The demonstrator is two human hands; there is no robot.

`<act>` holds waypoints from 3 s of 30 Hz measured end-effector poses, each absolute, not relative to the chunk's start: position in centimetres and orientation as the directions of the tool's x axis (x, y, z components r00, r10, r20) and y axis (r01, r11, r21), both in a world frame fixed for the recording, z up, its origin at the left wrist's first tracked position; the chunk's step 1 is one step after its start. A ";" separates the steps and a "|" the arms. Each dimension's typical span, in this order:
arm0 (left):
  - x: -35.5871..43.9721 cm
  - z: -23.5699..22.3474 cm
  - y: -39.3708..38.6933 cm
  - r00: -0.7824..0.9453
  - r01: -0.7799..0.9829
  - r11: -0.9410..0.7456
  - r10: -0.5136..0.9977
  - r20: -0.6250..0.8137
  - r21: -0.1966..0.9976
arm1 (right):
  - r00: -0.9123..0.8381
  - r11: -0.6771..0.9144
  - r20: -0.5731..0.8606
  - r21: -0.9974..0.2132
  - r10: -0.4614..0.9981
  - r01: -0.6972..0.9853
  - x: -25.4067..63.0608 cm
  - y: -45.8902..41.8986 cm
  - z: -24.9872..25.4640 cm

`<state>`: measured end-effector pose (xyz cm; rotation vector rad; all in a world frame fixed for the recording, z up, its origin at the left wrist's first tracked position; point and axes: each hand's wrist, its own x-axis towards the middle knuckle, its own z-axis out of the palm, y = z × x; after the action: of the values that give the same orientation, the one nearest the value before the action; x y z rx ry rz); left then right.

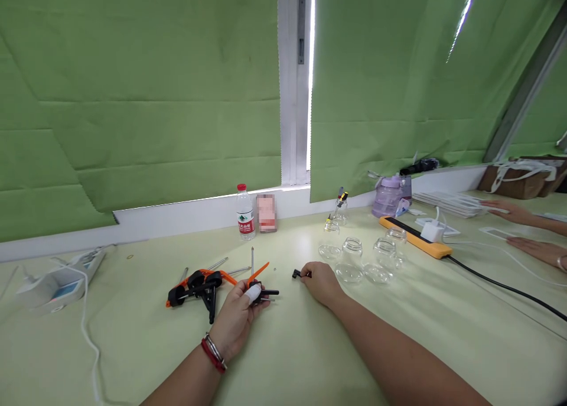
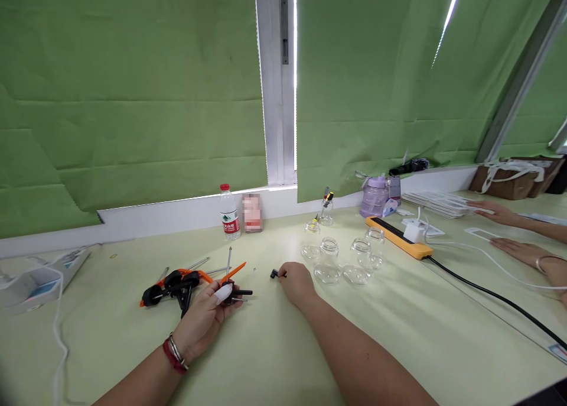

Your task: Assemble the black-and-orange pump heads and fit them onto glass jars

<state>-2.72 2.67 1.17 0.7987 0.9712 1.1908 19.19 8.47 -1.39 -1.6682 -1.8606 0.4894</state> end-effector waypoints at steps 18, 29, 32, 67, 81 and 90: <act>-2.7 1.1 2.7 0.115 -0.382 0.202 0.979 -0.170 0.902 | -0.395 0.358 0.217 -0.874 0.893 0.328 17.1 5.8 -1.6; -2.6 1.7 2.1 0.187 -0.258 0.171 0.974 -0.125 0.951 | -0.440 0.241 0.097 -0.928 0.893 0.284 16.1 4.7 -1.0; -2.5 1.7 1.9 0.173 -0.147 0.120 0.980 -0.094 0.982 | -0.443 0.246 0.114 -0.935 0.889 0.253 15.9 4.3 -0.8; -2.1 2.7 0.7 -0.015 0.040 -0.029 0.999 0.030 0.999 | -0.480 0.264 0.195 -0.961 0.855 0.080 14.2 2.2 -0.3; -2.3 3.0 -0.5 0.176 0.262 -0.442 0.896 0.408 0.858 | -0.525 -0.180 0.082 -0.885 0.847 -0.430 13.7 1.7 -0.3; -2.6 2.2 -0.1 0.307 0.446 -0.576 0.818 0.487 0.685 | -0.600 -0.255 0.109 -0.835 0.792 -0.488 13.1 0.7 -0.1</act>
<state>-2.60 -0.13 2.18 2.1558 1.1235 1.1805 13.11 0.67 -0.13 -0.4266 -1.1283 1.9452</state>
